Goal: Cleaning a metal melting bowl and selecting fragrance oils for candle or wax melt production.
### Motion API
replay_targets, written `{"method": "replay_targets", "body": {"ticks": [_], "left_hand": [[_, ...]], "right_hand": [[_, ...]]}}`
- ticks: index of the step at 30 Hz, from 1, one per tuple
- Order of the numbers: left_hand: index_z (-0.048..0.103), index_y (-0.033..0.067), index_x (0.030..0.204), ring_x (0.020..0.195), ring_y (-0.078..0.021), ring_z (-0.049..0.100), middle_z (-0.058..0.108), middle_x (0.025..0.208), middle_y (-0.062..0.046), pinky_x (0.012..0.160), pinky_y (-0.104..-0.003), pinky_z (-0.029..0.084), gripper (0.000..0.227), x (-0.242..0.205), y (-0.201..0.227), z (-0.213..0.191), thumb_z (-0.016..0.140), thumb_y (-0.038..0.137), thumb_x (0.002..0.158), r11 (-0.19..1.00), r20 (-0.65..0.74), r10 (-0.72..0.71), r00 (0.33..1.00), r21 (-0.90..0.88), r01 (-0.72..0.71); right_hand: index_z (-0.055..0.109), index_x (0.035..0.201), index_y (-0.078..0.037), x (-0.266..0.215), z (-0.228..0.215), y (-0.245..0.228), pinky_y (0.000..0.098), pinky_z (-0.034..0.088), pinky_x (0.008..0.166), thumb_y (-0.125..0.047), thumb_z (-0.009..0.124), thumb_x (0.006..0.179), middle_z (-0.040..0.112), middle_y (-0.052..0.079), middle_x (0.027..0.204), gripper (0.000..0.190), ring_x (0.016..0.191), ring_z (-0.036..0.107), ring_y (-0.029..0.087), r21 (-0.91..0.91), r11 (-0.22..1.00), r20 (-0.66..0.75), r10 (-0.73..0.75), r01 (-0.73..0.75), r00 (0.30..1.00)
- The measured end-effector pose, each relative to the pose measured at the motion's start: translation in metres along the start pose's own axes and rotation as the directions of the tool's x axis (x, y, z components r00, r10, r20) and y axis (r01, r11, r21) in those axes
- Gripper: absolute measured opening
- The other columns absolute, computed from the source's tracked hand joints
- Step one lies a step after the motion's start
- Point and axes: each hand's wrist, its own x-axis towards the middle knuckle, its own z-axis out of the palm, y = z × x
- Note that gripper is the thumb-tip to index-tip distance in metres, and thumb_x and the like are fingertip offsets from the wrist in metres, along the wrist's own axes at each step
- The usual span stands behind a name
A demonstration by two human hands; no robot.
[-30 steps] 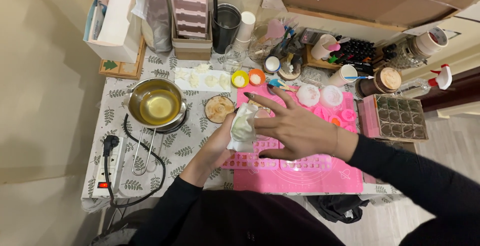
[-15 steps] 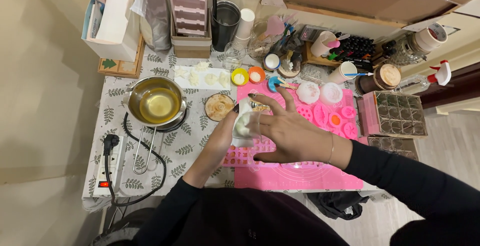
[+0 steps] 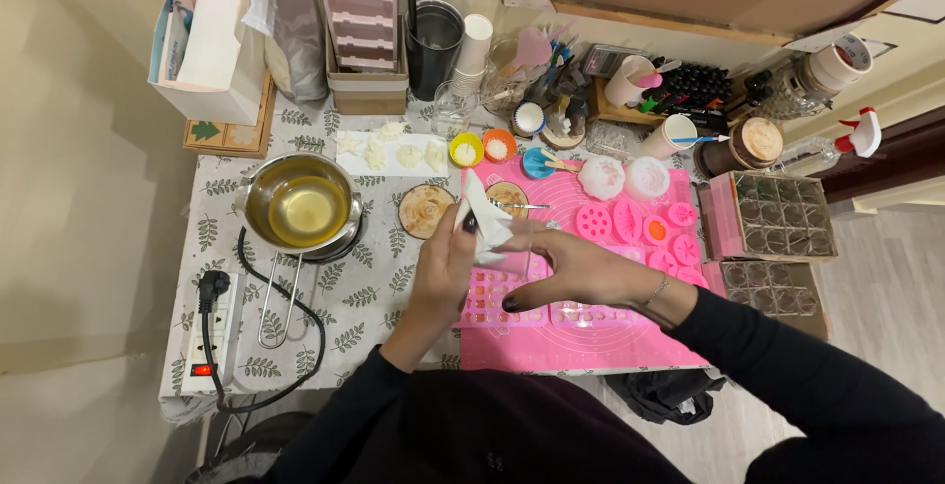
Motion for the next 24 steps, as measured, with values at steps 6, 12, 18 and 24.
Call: {"method": "replay_targets", "body": {"ticks": [6,12,18,24], "left_hand": [[0.055,-0.0020,0.127,0.085,-0.0179,0.067,0.070,0.095,-0.013,0.076,-0.033,0.054,0.059,-0.002,0.006,-0.004,0.040,0.050,0.104,0.993,0.019,0.049,0.999,0.107,-0.051],[0.052,-0.0041,0.135,0.088,-0.0189,0.067,0.071,0.098,-0.013,0.078,-0.032,0.054,0.064,-0.003,-0.007,0.002,0.040,0.051,0.105,0.995,-0.024,0.051,0.998,0.089,-0.048],[0.044,-0.0067,0.146,0.109,-0.0189,0.065,0.068,0.119,-0.013,0.095,-0.030,0.050,0.062,-0.004,-0.027,0.008,0.043,0.042,0.108,0.992,-0.042,-0.108,0.993,0.055,0.110],[0.056,-0.0025,0.138,0.106,-0.0151,0.064,0.070,0.115,-0.010,0.094,-0.029,0.051,0.056,-0.004,-0.021,0.013,0.037,0.041,0.108,0.961,0.041,-0.231,0.972,-0.147,0.235]], "right_hand": [[0.043,0.154,-0.002,0.000,0.009,0.011,0.0329,0.045,0.102,0.001,0.060,0.089,0.053,0.007,0.151,0.067,0.127,0.051,0.013,0.655,0.748,0.116,0.042,-0.108,0.992],[0.043,0.152,-0.006,0.001,0.017,0.011,0.0319,0.040,0.107,0.002,0.057,0.087,0.052,0.002,0.146,0.067,0.137,0.047,0.013,0.726,0.678,0.039,0.130,-0.117,0.991],[0.044,0.151,-0.005,-0.010,0.015,0.009,0.0305,0.036,0.110,0.000,0.056,0.087,0.053,0.003,0.147,0.066,0.138,0.047,0.012,0.722,0.679,0.018,0.177,-0.135,0.984],[0.044,0.152,-0.005,-0.020,0.016,0.010,0.0286,0.040,0.108,-0.005,0.056,0.091,0.059,0.007,0.142,0.062,0.128,0.053,0.011,0.686,0.719,-0.039,0.193,-0.114,0.980]]}}
